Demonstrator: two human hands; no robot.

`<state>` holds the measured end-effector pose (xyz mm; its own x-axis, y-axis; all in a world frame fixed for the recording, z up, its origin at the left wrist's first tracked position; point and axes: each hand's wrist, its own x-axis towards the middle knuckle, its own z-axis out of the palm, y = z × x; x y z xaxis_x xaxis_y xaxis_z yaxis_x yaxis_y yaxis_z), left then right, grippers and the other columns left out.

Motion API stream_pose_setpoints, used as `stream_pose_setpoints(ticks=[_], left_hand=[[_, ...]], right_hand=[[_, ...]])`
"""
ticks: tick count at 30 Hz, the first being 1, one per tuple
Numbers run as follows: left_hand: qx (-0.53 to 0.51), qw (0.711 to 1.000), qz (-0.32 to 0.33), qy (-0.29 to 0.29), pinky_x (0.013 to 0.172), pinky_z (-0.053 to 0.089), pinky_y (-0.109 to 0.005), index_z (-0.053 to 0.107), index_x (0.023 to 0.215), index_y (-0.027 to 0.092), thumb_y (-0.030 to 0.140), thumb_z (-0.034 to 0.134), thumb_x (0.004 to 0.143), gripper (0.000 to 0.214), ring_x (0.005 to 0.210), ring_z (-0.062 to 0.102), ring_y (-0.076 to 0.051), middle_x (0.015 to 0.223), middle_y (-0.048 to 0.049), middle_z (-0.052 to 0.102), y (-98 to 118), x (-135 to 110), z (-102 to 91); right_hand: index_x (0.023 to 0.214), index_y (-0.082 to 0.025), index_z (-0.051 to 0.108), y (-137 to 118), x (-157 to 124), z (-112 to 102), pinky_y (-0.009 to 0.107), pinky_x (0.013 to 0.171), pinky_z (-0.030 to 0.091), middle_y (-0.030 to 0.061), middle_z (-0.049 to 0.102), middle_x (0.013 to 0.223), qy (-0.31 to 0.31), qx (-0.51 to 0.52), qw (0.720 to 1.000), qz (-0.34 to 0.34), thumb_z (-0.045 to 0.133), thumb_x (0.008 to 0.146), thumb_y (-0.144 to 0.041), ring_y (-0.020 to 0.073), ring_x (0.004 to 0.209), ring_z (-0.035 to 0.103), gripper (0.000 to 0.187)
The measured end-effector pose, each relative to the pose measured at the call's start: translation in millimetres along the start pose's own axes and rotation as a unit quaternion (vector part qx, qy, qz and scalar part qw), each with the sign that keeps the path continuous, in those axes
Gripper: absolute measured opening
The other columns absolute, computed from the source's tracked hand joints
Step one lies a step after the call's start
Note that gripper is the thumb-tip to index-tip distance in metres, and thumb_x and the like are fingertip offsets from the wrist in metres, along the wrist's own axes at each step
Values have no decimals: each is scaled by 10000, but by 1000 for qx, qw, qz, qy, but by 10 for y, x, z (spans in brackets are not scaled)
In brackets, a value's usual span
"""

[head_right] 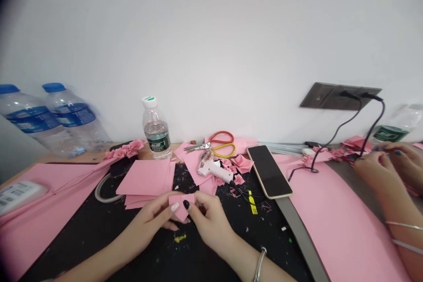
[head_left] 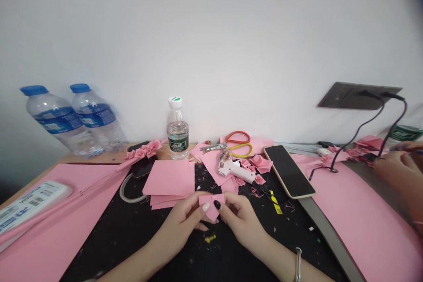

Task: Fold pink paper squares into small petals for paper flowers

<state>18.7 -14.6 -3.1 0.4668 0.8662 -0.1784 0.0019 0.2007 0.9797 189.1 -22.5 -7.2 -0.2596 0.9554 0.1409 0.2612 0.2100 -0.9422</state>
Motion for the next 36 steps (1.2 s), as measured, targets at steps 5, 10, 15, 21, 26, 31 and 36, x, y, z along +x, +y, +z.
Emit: stream_pose_setpoints(ticks=[5,10,15,21,26,31,36], left_hand=[[-5,999,-30,22,696,531,-309,578,952,154,421,484,819,313,773,666,-189,901,-66,659,4,39,1],[8,999,-32,13,707,534,-326,582,977,168,428,491,812,322,798,669,-201,924,-60,665,-9,21,9],[-4,1000,-22,-12,718,534,-333,579,926,164,427,474,831,299,803,670,-209,835,-35,670,26,8,-7],[-51,997,-54,0,662,544,-326,531,896,167,456,481,822,303,685,685,-197,755,4,630,11,28,-23],[-36,999,-41,0,632,549,-296,513,874,160,438,448,845,287,632,671,-159,732,9,606,20,23,-7],[19,1000,-24,-9,626,544,-274,509,835,163,412,431,856,262,672,675,-161,762,12,580,28,14,13],[24,999,-27,-13,651,537,-280,515,882,170,389,430,858,237,726,678,-170,843,-5,591,28,25,7]], right_hand=[[863,-167,546,7,16,-19,214,498,370,-7,523,679,60,-97,993,-37,521,811,-179,109,549,443,59],[1116,-242,566,-49,27,-120,282,672,479,89,560,1098,42,-159,975,-148,479,832,-125,185,878,555,319],[1026,-250,643,-69,32,-158,348,823,465,76,593,1113,34,-186,961,-204,452,856,-102,197,962,562,296],[919,-225,671,-74,23,-122,321,808,466,67,630,1060,50,-164,959,-224,527,827,-86,183,934,574,220],[890,-202,645,-87,24,-78,253,647,488,74,612,1036,40,-114,980,-159,599,787,-124,170,852,587,138],[757,-177,604,-85,29,-39,218,569,460,56,561,1002,23,-62,995,-77,645,735,-121,127,721,561,73],[654,-165,564,-77,42,-35,215,575,439,37,557,967,20,-26,998,-57,645,710,-57,103,669,538,145]])
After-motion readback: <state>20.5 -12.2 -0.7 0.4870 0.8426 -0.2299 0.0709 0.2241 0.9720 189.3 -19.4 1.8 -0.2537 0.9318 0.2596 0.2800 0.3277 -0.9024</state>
